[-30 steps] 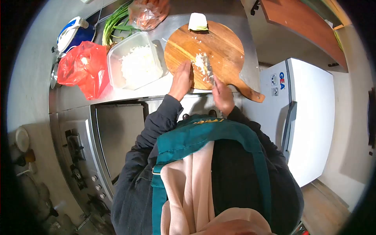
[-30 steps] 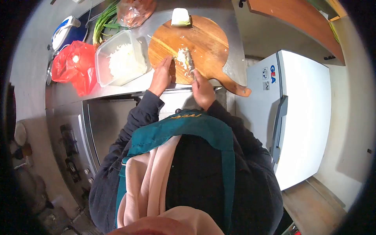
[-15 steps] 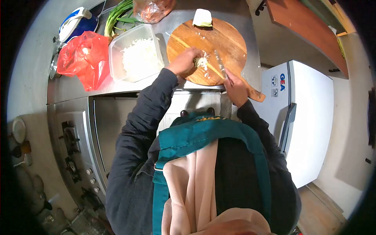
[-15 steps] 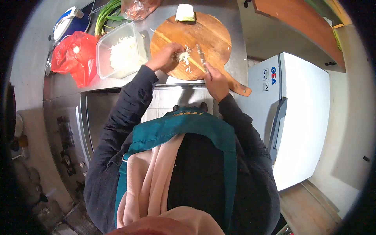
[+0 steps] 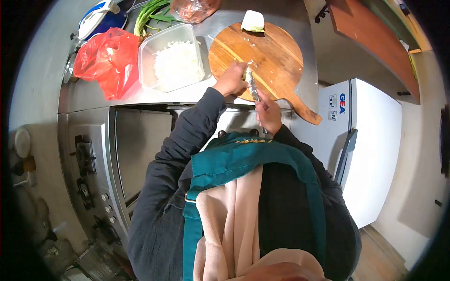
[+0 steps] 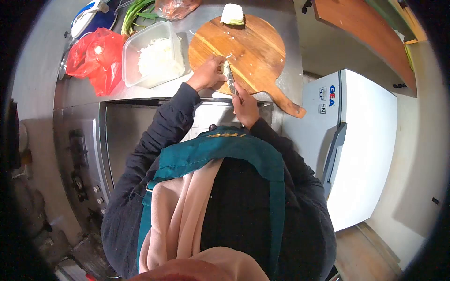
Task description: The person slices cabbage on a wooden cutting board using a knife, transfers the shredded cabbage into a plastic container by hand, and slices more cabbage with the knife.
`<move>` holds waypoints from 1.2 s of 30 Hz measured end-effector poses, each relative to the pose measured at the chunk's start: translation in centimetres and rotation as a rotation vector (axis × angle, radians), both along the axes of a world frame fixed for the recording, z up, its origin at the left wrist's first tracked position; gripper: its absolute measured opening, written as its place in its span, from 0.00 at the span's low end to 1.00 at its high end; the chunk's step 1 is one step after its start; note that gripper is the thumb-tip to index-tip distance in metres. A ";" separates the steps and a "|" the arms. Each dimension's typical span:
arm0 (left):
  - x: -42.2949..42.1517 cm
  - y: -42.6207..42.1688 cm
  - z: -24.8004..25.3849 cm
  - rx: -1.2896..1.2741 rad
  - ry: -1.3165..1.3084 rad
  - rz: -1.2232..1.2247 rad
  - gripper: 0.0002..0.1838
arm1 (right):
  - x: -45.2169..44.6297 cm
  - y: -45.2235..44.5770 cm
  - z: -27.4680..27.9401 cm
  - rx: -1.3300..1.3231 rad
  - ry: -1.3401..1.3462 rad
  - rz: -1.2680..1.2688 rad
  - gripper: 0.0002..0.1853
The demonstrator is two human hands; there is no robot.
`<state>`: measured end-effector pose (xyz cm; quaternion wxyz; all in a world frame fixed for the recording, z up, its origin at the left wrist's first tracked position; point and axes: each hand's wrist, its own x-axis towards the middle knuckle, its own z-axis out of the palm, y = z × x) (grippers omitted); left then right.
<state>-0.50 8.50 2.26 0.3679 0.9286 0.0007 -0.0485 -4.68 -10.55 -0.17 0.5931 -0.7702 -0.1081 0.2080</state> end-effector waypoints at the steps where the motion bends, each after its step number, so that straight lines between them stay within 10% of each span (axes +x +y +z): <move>1: -0.1 -0.1 -0.8 -0.017 -0.056 0.035 0.30 | -0.1 0.2 0.5 0.022 0.113 0.000 0.22; 14: -1.5 3.1 3.5 -0.459 -0.468 0.426 0.17 | 3.0 4.8 6.9 0.187 -0.075 0.195 0.23; 20: -3.7 13.6 7.8 -0.109 -0.598 0.497 0.19 | 4.8 14.0 11.9 -0.163 -0.844 0.408 0.21; 29: -5.8 21.4 10.2 0.142 -0.479 0.494 0.07 | 4.7 17.4 14.2 -0.341 -1.015 0.406 0.18; 36: -5.5 21.3 13.1 0.253 -0.110 0.371 0.27 | 7.4 16.1 14.3 -0.217 -0.936 0.370 0.19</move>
